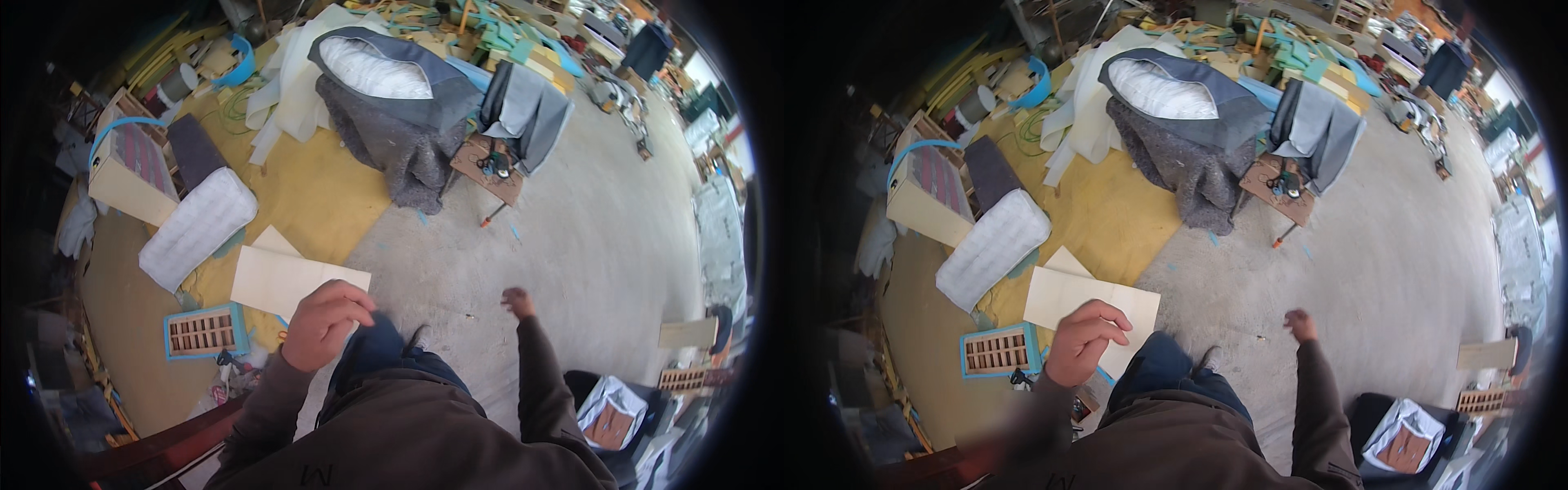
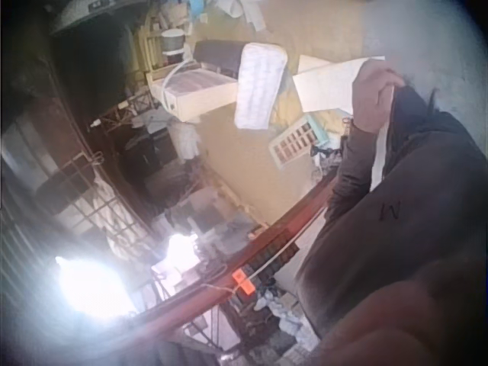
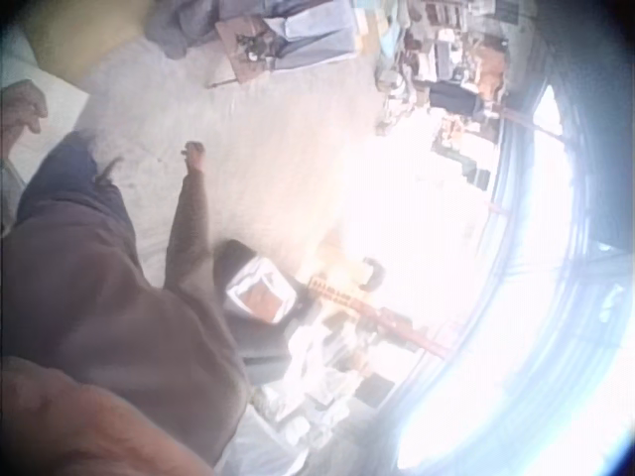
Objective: The person stuffs a large white cushion insert into a grey fabric cover and secures it by tying blue ribbons along the opening. The person repeatedly adjusts the fabric and ties multiple ribbons to close the cover.
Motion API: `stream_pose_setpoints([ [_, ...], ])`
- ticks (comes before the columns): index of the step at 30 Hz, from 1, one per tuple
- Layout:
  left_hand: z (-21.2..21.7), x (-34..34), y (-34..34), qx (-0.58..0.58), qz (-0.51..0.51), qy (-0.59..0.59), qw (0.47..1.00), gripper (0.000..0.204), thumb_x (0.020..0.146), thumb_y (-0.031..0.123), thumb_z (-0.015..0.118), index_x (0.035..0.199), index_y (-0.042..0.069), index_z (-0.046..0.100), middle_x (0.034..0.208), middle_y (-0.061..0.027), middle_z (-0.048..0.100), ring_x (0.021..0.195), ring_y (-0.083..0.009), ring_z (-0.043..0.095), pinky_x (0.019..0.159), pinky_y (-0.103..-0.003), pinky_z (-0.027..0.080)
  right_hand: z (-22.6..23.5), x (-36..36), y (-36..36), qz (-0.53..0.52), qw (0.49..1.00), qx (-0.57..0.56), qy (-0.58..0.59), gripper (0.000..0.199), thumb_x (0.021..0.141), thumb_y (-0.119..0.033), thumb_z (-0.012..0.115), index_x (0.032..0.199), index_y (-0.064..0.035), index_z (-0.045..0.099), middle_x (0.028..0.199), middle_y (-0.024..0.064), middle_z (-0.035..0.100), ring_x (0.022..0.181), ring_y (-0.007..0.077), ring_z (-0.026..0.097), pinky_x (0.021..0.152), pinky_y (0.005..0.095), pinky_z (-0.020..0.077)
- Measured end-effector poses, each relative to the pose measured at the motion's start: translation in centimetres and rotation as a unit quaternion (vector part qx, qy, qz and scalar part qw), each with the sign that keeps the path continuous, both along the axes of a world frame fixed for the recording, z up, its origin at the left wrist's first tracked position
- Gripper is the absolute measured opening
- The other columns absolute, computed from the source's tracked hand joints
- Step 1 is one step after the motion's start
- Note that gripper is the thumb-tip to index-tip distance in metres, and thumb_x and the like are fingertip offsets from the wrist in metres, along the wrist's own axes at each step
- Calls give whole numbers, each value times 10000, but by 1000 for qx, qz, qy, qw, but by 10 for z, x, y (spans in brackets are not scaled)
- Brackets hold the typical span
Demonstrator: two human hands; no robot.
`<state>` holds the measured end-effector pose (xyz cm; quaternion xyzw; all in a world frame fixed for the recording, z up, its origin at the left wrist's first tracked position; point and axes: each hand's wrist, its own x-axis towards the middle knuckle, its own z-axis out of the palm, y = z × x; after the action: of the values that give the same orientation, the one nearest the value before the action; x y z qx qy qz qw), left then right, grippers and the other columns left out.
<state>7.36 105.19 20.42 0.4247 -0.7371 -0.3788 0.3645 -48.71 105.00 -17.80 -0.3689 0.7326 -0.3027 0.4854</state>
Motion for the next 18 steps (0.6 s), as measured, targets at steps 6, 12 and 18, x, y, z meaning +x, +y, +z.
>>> stream_pose_setpoints([
  [6,-319,100,9,280,125,-307,901,201,923,156,595,903,82,781,985,-176,746,989,-383,716,879,-471,571,87,54,-263,52,996,-68,-40,210,938,-152,664,1138,-116,716,1046,7,744,881,151,731,713,321,513],
  [12,-495,201,-91,377,-289,-333,815,310,904,154,710,1201,72,744,1117,-125,765,992,-274,747,839,-443,625,65,173,-342,128,980,4,-152,234,1028,-218,630,1213,-98,709,1138,17,751,987,181,746,768,306,545],
  [18,-410,256,-430,345,76,-363,862,255,934,332,680,963,98,776,902,-139,762,892,-267,745,807,-429,574,54,266,-421,141,971,122,-149,258,1019,-291,668,1126,-62,724,1010,18,733,901,148,724,738,298,540],
])
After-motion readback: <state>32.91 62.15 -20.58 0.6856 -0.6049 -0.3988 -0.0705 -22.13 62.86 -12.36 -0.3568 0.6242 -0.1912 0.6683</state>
